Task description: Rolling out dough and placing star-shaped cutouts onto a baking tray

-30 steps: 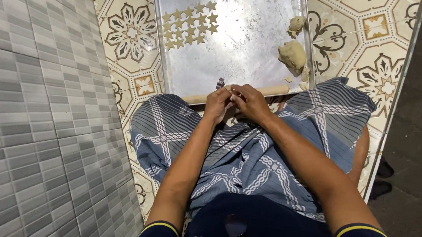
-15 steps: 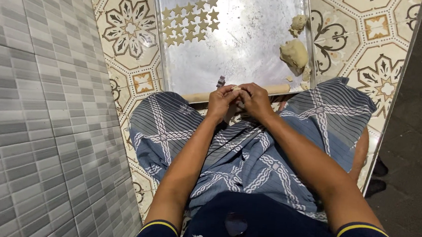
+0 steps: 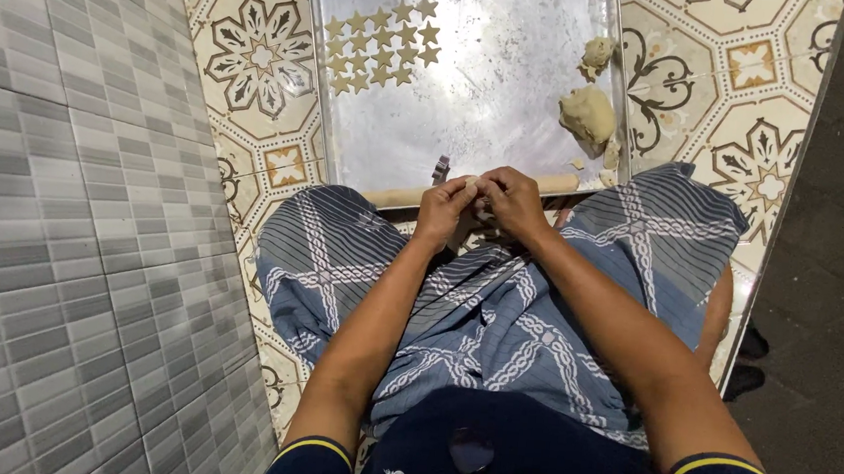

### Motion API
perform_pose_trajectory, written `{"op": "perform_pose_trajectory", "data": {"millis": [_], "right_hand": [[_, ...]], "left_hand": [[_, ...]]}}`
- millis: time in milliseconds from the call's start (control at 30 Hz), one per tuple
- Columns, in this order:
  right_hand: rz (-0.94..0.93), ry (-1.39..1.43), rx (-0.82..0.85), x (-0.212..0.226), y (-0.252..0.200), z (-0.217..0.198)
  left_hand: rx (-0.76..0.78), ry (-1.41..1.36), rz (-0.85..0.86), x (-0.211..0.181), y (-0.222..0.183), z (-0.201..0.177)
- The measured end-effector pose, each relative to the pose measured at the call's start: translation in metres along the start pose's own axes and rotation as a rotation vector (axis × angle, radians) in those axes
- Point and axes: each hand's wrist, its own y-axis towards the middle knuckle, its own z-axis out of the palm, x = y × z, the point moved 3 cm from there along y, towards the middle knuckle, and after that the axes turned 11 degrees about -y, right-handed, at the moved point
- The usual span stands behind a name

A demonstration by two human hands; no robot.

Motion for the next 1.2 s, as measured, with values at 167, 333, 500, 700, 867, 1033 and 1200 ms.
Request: {"op": "perform_pose_trajectory", "data": {"millis": [167, 333, 500, 700, 867, 1033, 1200], "right_hand": [[-0.108, -0.033, -0.063, 0.017, 0.006, -0.003], [-0.296, -0.291, -0.06, 0.017, 0.007, -0.006], [-0.235, -0.286, -0.016, -0.008, 0.008, 0.0], [-0.088, 0.002, 0.039, 0.021, 0.006, 0.009], [-0.077, 0.055, 0.023, 0.017, 0.004, 0.008], [-0.048, 0.002, -0.087, 0.007, 0.005, 0.004], [-0.229, -0.198, -0.005, 0.037, 0.0, -0.005]], "left_hand": [[-0.003, -0.195, -0.06, 0.021, 0.021, -0.012], [0.015, -0.301, -0.153, 0.014, 0.01, 0.001], [-0.032, -0.271, -0.224, 0.005, 0.004, 0.01], [0.034, -0.274, -0.224, 0.032, 0.037, -0.022], [0.074, -0.312, -0.255, -0.015, 0.009, 0.004], [0.103, -0.406, -0.322, -0.008, 0.002, 0.017], [0.021, -0.532, -0.359, 0.005, 0.01, 0.002]]}}
